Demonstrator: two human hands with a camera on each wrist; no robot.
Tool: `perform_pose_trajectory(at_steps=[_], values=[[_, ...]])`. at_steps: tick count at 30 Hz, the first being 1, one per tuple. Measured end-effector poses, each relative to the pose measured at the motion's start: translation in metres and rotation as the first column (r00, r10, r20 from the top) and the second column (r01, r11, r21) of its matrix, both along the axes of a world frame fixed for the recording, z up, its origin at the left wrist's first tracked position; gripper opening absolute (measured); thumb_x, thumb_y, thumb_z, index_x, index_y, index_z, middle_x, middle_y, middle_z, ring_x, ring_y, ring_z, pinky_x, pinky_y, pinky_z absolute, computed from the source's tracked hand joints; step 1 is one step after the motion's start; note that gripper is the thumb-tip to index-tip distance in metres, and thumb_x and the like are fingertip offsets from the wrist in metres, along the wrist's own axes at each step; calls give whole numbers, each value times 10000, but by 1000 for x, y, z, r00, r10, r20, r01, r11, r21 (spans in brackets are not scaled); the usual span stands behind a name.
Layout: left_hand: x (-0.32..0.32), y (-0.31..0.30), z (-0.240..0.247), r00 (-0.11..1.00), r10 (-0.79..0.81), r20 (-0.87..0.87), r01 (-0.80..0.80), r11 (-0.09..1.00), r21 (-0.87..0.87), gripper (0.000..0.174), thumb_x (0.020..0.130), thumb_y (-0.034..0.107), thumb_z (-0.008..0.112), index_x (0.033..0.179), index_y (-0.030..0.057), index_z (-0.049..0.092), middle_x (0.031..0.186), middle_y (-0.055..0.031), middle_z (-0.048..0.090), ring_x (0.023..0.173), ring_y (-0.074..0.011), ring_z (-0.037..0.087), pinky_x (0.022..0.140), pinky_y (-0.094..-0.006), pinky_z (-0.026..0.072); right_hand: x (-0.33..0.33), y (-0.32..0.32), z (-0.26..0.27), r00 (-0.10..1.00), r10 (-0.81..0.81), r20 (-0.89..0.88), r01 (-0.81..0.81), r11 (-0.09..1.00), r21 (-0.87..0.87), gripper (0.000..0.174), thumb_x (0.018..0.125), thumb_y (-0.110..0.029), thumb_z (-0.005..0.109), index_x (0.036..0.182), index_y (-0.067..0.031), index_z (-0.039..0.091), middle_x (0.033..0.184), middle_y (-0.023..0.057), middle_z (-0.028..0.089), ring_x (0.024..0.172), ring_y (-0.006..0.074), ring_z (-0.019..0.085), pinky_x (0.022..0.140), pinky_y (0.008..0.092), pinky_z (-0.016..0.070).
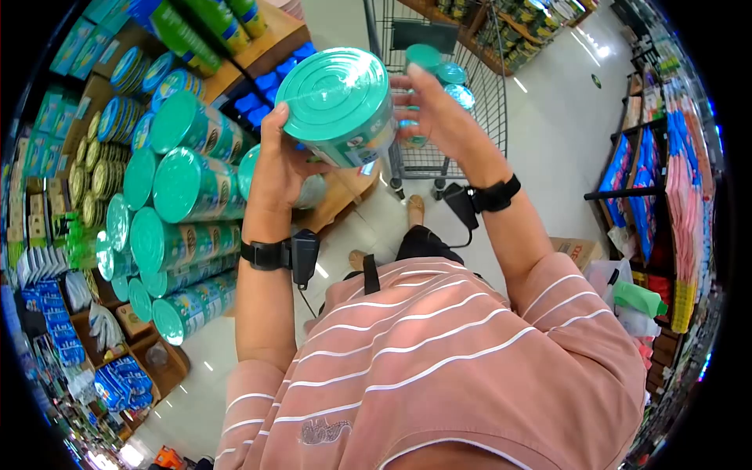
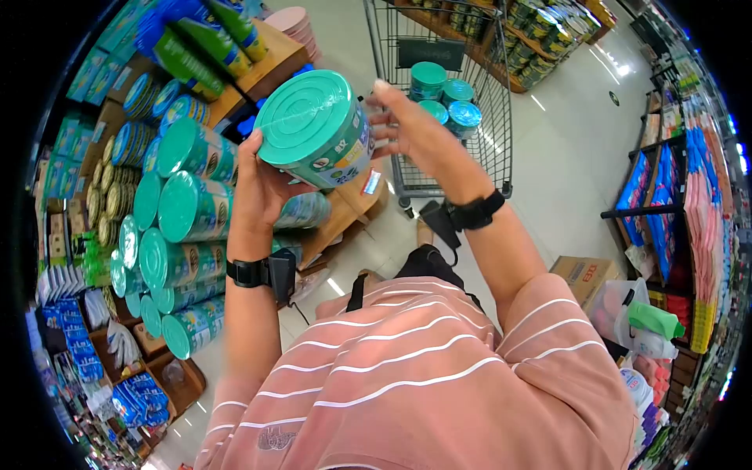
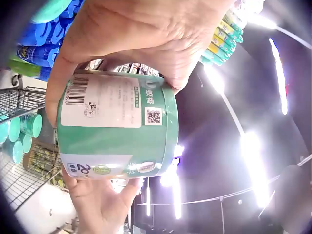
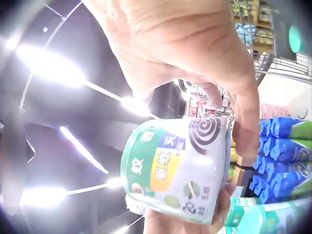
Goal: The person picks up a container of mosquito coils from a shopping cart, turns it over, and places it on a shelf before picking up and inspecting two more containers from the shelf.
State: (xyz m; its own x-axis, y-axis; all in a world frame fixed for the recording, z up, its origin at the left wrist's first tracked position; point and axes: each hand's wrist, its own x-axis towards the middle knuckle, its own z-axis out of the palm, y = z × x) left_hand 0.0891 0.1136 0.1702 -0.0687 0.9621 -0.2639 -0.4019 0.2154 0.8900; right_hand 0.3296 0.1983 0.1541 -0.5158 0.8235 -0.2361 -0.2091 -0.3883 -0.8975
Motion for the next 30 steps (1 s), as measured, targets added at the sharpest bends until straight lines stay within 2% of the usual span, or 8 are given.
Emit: perform_pose_trajectory(at_steps=[2, 5, 6, 9, 14, 17, 23, 30], values=[[-17, -15, 5, 997, -44, 56, 44, 999, 4, 752, 926, 650, 476, 1424, 88, 492, 1343, -164, 603, 1130, -329, 657, 702, -480, 628, -17, 0, 11, 999, 28, 34, -29, 999, 42, 679, 949, -655, 543, 1303, -76, 566, 1105, 46, 607, 900, 144, 587, 731, 296, 478], [-36, -35, 14, 993, -84, 88, 82, 996, 26, 785, 926, 662, 471, 1429, 59, 480, 1356, -183, 590, 1163, -352, 643, 718, -504, 640, -42, -11, 41, 975, 156, 157, -176, 977, 123, 657, 946, -656, 548, 1281, -91, 580, 1095, 45, 608, 897, 147, 584, 721, 280, 458], [-45, -39, 15, 993, -92, 79, 90, 996, 28, 790, 927, 665, 469, 1432, 58, 476, 1357, -185, 589, 1164, -352, 642, 717, -504, 640, -49, -13, 47, 954, 212, 212, -250, 953, 172, 774, 904, -708, 550, 1338, -67, 544, 1119, 112, 584, 973, 235, 600, 749, 370, 520], [-64, -51, 21, 996, -79, 41, 78, 996, 31, 837, 926, 702, 446, 1453, 52, 455, 1368, -204, 563, 1149, -365, 632, 723, -509, 631, -69, -24, 59, 928, 293, 231, -333, 929, 159, 787, 905, -728, 526, 1336, -69, 539, 1138, 131, 601, 921, 254, 625, 691, 393, 537], [-72, -71, 37, 999, 35, -18, -35, 999, -5, 964, 911, 787, 377, 1468, 2, 425, 1385, -237, 517, 1108, -371, 625, 695, -482, 629, -90, -17, 55, 894, 400, 204, -433, 887, 161, 832, 902, -757, 499, 1345, -53, 526, 1129, 167, 612, 833, 293, 656, 667, 404, 564], [-78, -78, 41, 996, 41, -82, -41, 999, -3, 1011, 913, 816, 326, 1487, -13, 394, 1399, -243, 503, 1141, -376, 610, 770, -494, 618, -97, -16, 55, 885, 432, 174, -457, 877, 148, 860, 900, -772, 483, 1346, -38, 527, 1144, 188, 600, 855, 307, 659, 689, 404, 582], [-67, -91, 52, 987, 142, -80, -139, 990, 36, 1000, 939, 793, 315, 1488, -42, 364, 1396, -253, 500, 1175, -350, 598, 891, -475, 586, -95, -6, 52, 863, 500, 76, -506, 852, 132, 875, 895, -790, 465, 1340, -40, 538, 1167, 199, 584, 864, 295, 650, 724, 422, 595], [-49, -103, 49, 989, 145, -12, -144, 987, 64, 893, 975, 729, 343, 1418, -40, 437, 1310, -228, 572, 1078, -338, 672, 847, -458, 628, -81, -5, 42, 842, 540, 22, -539, 838, 83, 875, 893, -800, 451, 1308, -36, 548, 1150, 184, 587, 843, 233, 643, 738, 430, 601]])
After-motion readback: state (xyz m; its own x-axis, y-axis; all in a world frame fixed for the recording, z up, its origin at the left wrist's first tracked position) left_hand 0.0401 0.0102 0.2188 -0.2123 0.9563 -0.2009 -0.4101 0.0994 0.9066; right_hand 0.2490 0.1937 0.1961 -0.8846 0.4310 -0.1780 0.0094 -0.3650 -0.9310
